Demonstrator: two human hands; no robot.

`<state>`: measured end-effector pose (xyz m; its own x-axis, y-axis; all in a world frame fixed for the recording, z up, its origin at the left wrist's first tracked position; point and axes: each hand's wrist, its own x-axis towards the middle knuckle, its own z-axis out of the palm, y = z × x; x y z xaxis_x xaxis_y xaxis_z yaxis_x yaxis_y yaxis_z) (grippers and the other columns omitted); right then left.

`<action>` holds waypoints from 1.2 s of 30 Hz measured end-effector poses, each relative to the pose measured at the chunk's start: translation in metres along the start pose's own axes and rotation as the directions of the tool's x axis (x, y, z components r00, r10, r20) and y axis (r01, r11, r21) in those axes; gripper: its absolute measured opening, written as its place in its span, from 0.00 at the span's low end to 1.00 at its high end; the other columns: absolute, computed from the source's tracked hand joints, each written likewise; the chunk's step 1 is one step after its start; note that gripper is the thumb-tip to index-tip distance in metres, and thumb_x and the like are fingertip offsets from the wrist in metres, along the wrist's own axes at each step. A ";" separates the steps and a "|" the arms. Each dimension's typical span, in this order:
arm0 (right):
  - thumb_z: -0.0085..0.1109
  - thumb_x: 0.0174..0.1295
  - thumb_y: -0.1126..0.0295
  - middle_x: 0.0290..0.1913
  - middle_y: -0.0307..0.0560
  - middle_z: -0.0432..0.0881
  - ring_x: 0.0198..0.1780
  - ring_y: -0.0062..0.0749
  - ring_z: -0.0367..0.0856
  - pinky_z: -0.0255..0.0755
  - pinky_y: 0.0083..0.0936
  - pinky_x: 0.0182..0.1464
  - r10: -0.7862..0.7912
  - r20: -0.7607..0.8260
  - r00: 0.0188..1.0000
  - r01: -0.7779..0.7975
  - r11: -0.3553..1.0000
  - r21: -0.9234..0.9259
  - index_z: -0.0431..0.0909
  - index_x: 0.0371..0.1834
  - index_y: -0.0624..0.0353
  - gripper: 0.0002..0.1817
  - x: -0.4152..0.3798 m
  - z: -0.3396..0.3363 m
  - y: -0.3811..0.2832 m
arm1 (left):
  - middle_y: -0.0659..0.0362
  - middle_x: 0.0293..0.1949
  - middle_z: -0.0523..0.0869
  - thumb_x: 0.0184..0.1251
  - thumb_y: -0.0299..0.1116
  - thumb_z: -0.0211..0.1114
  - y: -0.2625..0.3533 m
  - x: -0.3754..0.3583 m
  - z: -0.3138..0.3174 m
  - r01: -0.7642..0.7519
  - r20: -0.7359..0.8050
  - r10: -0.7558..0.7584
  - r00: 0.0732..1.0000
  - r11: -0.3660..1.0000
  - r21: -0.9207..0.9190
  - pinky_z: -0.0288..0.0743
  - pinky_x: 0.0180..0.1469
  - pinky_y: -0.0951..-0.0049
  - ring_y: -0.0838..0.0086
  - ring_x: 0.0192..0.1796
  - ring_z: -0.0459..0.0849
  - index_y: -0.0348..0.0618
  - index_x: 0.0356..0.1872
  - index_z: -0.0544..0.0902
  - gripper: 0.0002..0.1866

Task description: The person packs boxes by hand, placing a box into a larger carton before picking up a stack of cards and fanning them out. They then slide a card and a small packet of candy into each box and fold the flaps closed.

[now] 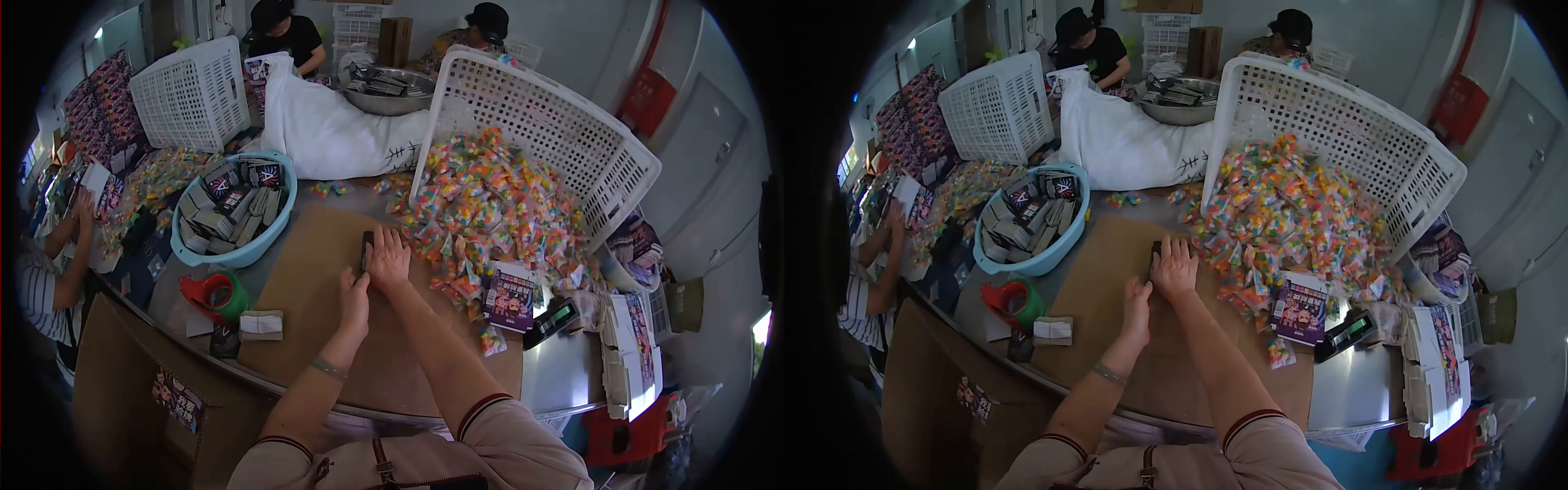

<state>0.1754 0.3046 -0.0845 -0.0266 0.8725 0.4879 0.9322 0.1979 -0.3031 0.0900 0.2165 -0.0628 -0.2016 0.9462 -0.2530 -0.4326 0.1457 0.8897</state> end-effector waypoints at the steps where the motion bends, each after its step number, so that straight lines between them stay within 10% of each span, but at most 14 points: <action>1: 0.51 0.66 0.56 0.61 0.51 0.72 0.68 0.44 0.65 0.67 0.51 0.57 0.002 -0.004 1.000 -0.002 1.000 0.006 0.70 0.61 0.60 0.25 0.001 -0.002 -0.002 | 0.52 0.64 0.70 0.72 0.34 0.59 -0.009 0.000 -0.008 -0.065 0.040 0.064 0.997 0.997 0.031 0.63 0.67 0.67 0.68 0.65 0.70 0.34 0.68 0.62 0.28; 11: 0.49 0.69 0.55 0.73 0.53 0.60 0.75 0.49 0.55 0.57 0.60 0.66 0.023 0.232 0.972 -0.018 0.999 -0.028 0.64 0.68 0.59 0.29 -0.004 -0.009 0.000 | 0.48 0.62 0.72 0.73 0.31 0.56 -0.026 -0.021 -0.022 -0.364 0.288 0.308 0.907 0.917 0.163 0.64 0.66 0.67 0.63 0.64 0.72 0.32 0.66 0.65 0.24; 13: 0.49 0.70 0.55 0.74 0.54 0.59 0.76 0.51 0.54 0.55 0.62 0.67 0.029 0.281 0.959 -0.017 0.999 -0.045 0.64 0.68 0.60 0.29 0.000 -0.019 -0.002 | 0.42 0.66 0.68 0.71 0.30 0.57 -0.032 -0.016 -0.020 -0.665 0.367 0.554 0.747 0.613 0.427 0.62 0.68 0.56 0.54 0.69 0.67 0.33 0.66 0.66 0.25; 15: 0.43 0.72 0.53 0.75 0.53 0.57 0.77 0.50 0.52 0.53 0.63 0.68 0.106 0.505 0.856 -0.072 0.994 -0.086 0.62 0.69 0.59 0.29 0.013 -0.029 -0.004 | 0.41 0.67 0.65 0.68 0.31 0.58 -0.033 -0.020 -0.017 -0.650 0.378 0.539 0.753 0.521 0.553 0.59 0.69 0.50 0.51 0.71 0.63 0.34 0.66 0.66 0.26; 22: 0.38 0.72 0.48 0.77 0.53 0.53 0.78 0.49 0.48 0.50 0.63 0.70 0.047 0.543 0.838 -0.054 0.999 -0.003 0.58 0.73 0.59 0.33 0.043 -0.011 0.021 | 0.42 0.71 0.58 0.61 0.37 0.61 -0.026 -0.035 -0.006 -0.632 0.585 0.388 0.713 -0.006 0.775 0.50 0.69 0.36 0.46 0.74 0.54 0.40 0.68 0.67 0.32; 36: 0.40 0.70 0.45 0.80 0.54 0.47 0.80 0.48 0.42 0.41 0.67 0.72 0.065 0.591 0.804 -0.015 0.996 -0.089 0.52 0.76 0.60 0.39 0.014 -0.020 0.023 | 0.40 0.70 0.58 0.59 0.38 0.62 -0.026 -0.038 -0.001 -0.598 0.560 0.405 0.723 -0.040 0.801 0.44 0.71 0.34 0.45 0.75 0.51 0.43 0.63 0.70 0.29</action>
<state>0.2039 0.3120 -0.0683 -0.1742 0.9785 -0.1107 0.9608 0.1443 -0.2366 0.1077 0.1760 -0.0763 0.1710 0.9049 0.3897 0.8413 -0.3400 0.4202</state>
